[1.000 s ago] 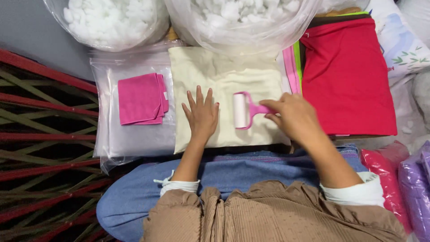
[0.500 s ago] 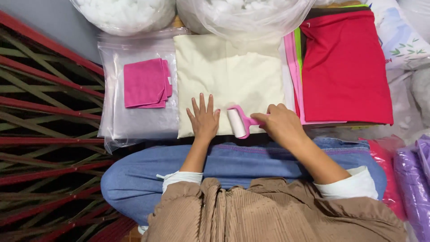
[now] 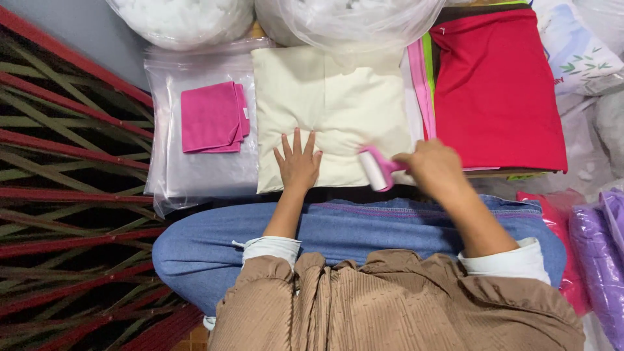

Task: The person fills a cream-colored pillowcase with white cotton stuffing by hand, spreading and pressing the material to distribute it evenly. They then use a pink lint roller to smooth the surface of the stuffed pillow.

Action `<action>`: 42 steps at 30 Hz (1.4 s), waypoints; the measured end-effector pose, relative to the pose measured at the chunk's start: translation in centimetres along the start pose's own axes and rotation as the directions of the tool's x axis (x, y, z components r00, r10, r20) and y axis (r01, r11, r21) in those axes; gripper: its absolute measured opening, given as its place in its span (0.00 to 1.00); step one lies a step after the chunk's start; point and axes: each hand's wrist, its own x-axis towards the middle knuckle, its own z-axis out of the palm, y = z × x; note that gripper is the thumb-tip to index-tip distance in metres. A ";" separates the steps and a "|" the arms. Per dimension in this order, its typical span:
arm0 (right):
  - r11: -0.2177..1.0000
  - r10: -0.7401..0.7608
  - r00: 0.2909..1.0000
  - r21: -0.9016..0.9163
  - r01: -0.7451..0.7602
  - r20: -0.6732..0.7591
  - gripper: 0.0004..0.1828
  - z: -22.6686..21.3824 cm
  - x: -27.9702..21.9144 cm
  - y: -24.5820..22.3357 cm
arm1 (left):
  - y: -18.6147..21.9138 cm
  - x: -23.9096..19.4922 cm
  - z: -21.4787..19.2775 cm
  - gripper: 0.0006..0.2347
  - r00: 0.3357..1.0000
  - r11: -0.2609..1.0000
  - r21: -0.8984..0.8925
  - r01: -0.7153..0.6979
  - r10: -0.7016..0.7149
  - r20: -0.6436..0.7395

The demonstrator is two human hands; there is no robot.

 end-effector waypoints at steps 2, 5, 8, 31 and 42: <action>0.991 0.088 0.985 -0.091 -0.102 -0.147 0.15 -2.0 -2.6 3.4 | 2.6 -0.3 -2.5 0.26 0.997 0.999 -0.028 -0.017 0.015 -0.072; 0.980 0.182 0.971 -0.047 -0.192 -0.158 0.19 -5.7 -3.9 4.3 | 4.7 0.1 -4.0 0.26 0.986 0.996 -0.041 -0.085 0.078 -0.144; 0.986 0.090 0.995 0.140 -0.096 0.044 0.22 -5.8 -3.4 0.0 | 4.6 1.3 -2.7 0.25 0.992 0.993 -0.006 -0.120 0.120 -0.027; 0.968 0.232 0.966 -0.126 -0.217 0.111 0.17 -2.6 0.1 7.5 | -0.4 -1.9 0.7 0.28 0.986 1.000 -0.006 -0.003 0.002 -0.167; 0.978 0.184 0.976 -0.122 -0.170 0.112 0.13 0.9 4.0 8.7 | -3.2 -6.0 1.0 0.29 0.999 0.999 -0.049 -0.010 0.008 -0.035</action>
